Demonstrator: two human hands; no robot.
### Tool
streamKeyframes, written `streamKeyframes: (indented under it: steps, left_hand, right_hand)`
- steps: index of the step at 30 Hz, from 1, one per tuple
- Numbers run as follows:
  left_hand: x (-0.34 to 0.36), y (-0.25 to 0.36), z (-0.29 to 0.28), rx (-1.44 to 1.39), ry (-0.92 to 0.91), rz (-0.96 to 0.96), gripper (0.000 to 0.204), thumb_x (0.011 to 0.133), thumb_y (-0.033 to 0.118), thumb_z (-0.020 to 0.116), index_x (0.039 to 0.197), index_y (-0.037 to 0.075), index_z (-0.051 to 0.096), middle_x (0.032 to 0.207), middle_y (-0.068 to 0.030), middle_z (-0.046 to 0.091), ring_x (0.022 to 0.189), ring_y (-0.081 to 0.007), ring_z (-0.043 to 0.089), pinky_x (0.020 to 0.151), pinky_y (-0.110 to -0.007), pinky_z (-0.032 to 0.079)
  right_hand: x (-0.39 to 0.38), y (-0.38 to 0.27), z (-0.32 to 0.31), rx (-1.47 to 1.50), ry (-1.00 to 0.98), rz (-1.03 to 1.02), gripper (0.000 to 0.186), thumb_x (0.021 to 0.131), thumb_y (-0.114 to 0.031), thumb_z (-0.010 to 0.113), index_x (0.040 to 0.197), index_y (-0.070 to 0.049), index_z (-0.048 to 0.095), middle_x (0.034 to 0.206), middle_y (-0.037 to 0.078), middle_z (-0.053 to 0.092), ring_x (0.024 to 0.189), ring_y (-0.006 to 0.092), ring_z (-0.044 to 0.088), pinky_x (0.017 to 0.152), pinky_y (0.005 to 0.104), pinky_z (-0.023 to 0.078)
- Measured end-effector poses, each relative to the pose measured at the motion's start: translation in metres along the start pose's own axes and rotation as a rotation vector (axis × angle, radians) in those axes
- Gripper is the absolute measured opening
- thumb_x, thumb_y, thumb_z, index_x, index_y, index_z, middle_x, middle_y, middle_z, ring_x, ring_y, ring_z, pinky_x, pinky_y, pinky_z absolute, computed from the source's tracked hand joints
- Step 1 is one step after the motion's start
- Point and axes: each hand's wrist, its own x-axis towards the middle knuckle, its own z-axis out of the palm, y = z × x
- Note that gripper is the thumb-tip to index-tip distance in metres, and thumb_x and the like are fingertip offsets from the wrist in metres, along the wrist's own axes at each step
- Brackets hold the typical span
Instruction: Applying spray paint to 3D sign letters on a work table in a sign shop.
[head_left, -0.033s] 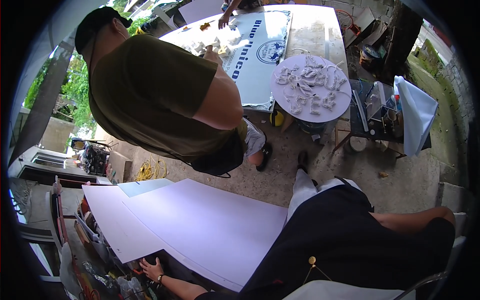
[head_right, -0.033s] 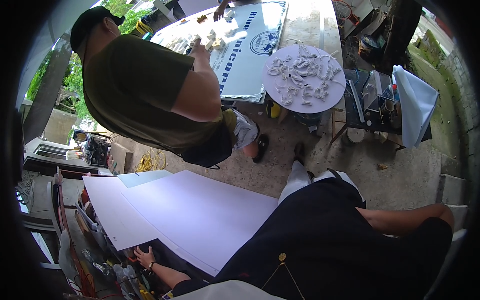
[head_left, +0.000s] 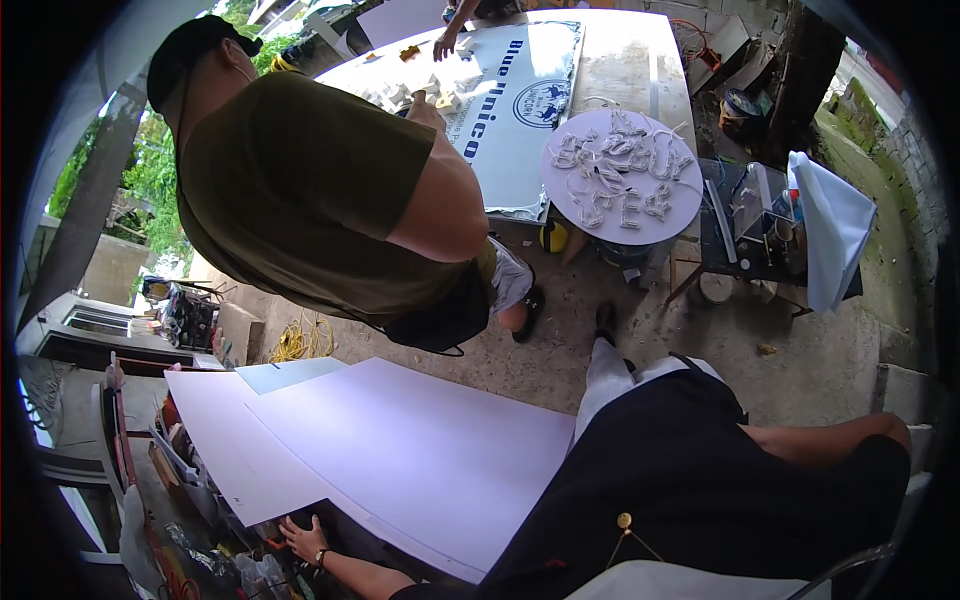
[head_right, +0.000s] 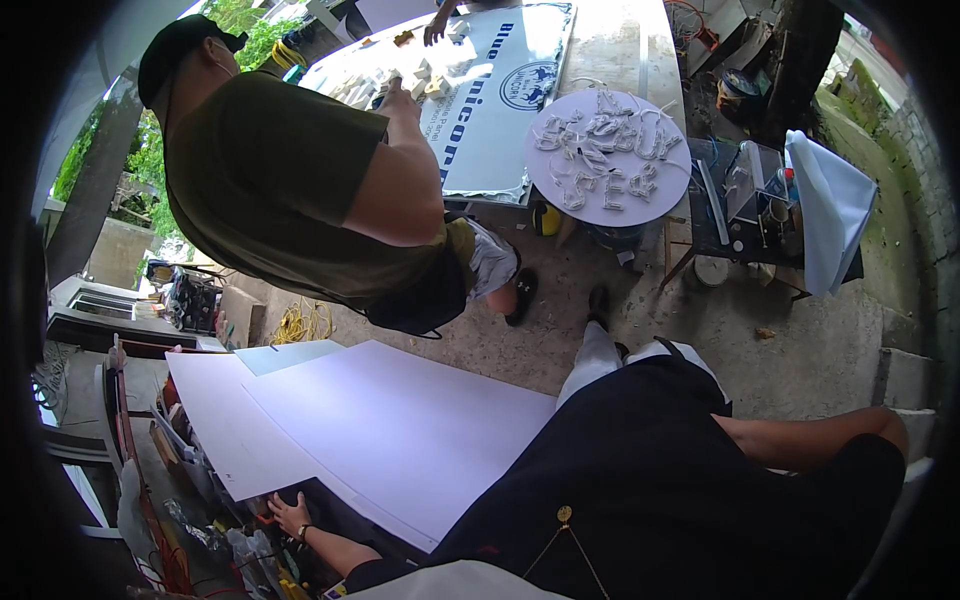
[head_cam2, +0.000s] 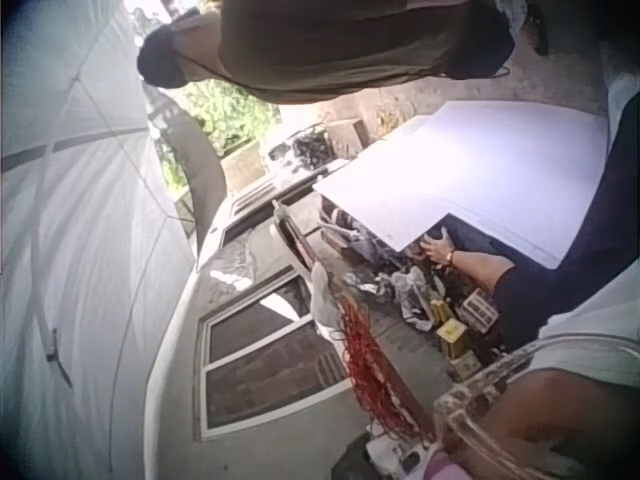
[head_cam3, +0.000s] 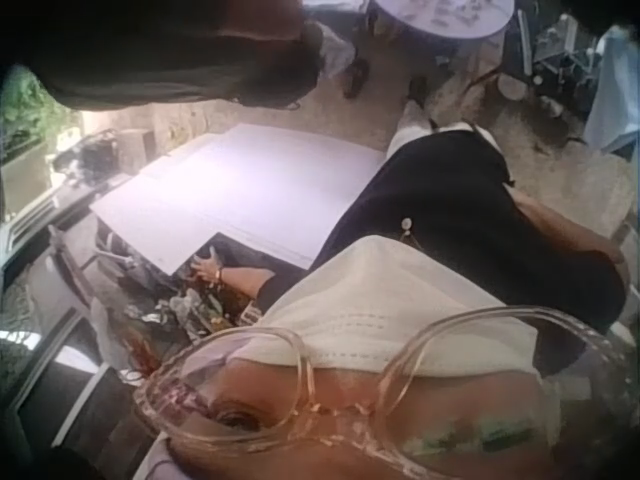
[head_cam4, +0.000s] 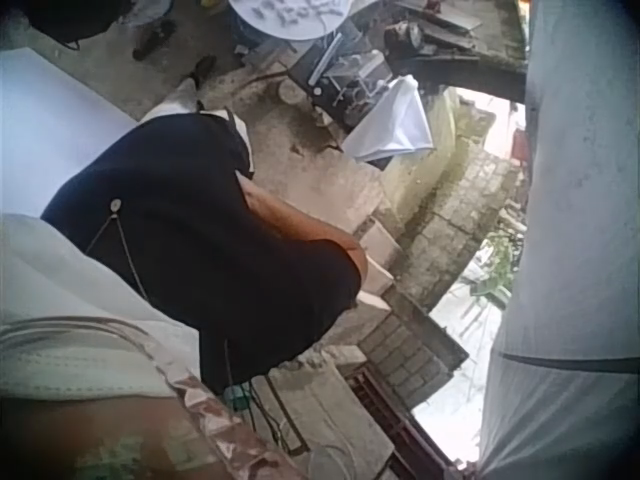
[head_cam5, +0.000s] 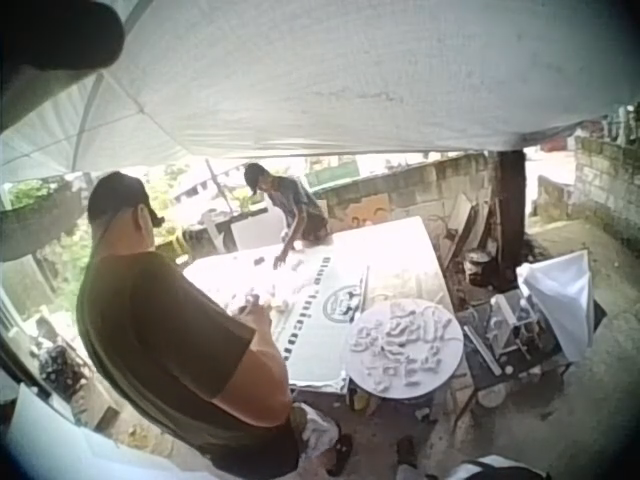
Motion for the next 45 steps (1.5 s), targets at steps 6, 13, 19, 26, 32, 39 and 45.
streamKeyframes:
  steps: [6, 13, 19, 26, 32, 39, 45]
  left_hand:
    - [0.001, 0.0, 0.002, 0.001, -0.006, -0.008, 0.068, 0.066, 0.049, 0.057, 0.123, 0.021, 0.032, 0.129, -0.0055, 0.029, 0.11, -0.0286, 0.038, 0.086, -0.042, 0.036]
    - [0.001, 0.0, 0.002, 0.0, -0.029, -0.011, 0.067, 0.067, 0.049, 0.056, 0.123, 0.021, 0.032, 0.13, -0.0048, 0.028, 0.11, -0.0286, 0.038, 0.087, -0.042, 0.035]
    - [0.001, 0.0, 0.001, 0.002, -0.032, -0.009, 0.067, 0.067, 0.049, 0.056, 0.123, 0.021, 0.032, 0.13, -0.005, 0.028, 0.11, -0.0285, 0.037, 0.087, -0.041, 0.035]
    - [0.001, 0.001, 0.0, 0.015, -0.027, -0.01, 0.067, 0.067, 0.05, 0.055, 0.123, 0.021, 0.032, 0.13, -0.0048, 0.028, 0.11, -0.0281, 0.037, 0.087, -0.041, 0.036]
    - [0.001, 0.001, 0.002, 0.02, -0.023, -0.007, 0.067, 0.067, 0.05, 0.055, 0.123, 0.02, 0.032, 0.13, -0.0043, 0.028, 0.11, -0.0279, 0.037, 0.087, -0.042, 0.036]
    - [0.001, 0.0, 0.003, 0.016, -0.02, -0.003, 0.068, 0.067, 0.05, 0.055, 0.123, 0.02, 0.032, 0.13, -0.0049, 0.028, 0.11, -0.0285, 0.037, 0.087, -0.042, 0.036]
    - [0.001, 0.0, 0.003, 0.015, -0.01, 0.002, 0.068, 0.067, 0.051, 0.055, 0.123, 0.021, 0.031, 0.13, -0.006, 0.028, 0.109, -0.0297, 0.038, 0.086, -0.042, 0.036]
  right_hand:
    - [0.006, 0.0, -0.003, 0.01, 0.021, 0.006, 0.035, 0.083, -0.025, 0.047, 0.103, 0.004, 0.046, 0.101, 0.013, 0.053, 0.083, 0.0158, 0.054, 0.077, 0.0298, 0.045]
    - [0.004, 0.0, -0.001, 0.004, 0.02, 0.013, 0.036, 0.083, -0.025, 0.046, 0.103, 0.004, 0.045, 0.101, 0.013, 0.053, 0.083, 0.016, 0.054, 0.078, 0.0297, 0.044]
    - [0.005, -0.002, -0.003, 0.004, 0.019, 0.006, 0.036, 0.083, -0.026, 0.046, 0.104, 0.004, 0.045, 0.102, 0.014, 0.052, 0.084, 0.0162, 0.054, 0.078, 0.0297, 0.044]
    - [0.016, 0.002, -0.016, 0.007, -0.034, 0.029, 0.039, 0.083, -0.027, 0.046, 0.105, 0.004, 0.045, 0.102, 0.014, 0.052, 0.085, 0.0171, 0.054, 0.078, 0.0306, 0.044]
    - [0.007, -0.001, -0.006, 0.019, 0.054, 0.014, 0.039, 0.082, -0.027, 0.046, 0.106, 0.004, 0.044, 0.103, 0.014, 0.052, 0.086, 0.0169, 0.053, 0.078, 0.0307, 0.044]
    - [-0.011, -0.005, 0.01, 0.0, 0.098, 0.007, 0.036, 0.082, -0.026, 0.046, 0.102, 0.004, 0.047, 0.101, 0.014, 0.053, 0.083, 0.0165, 0.054, 0.077, 0.03, 0.045]
    - [-0.004, -0.003, 0.005, 0.036, 0.037, 0.016, 0.036, 0.083, -0.025, 0.045, 0.102, 0.005, 0.046, 0.102, 0.014, 0.052, 0.083, 0.0163, 0.054, 0.076, 0.0297, 0.045]
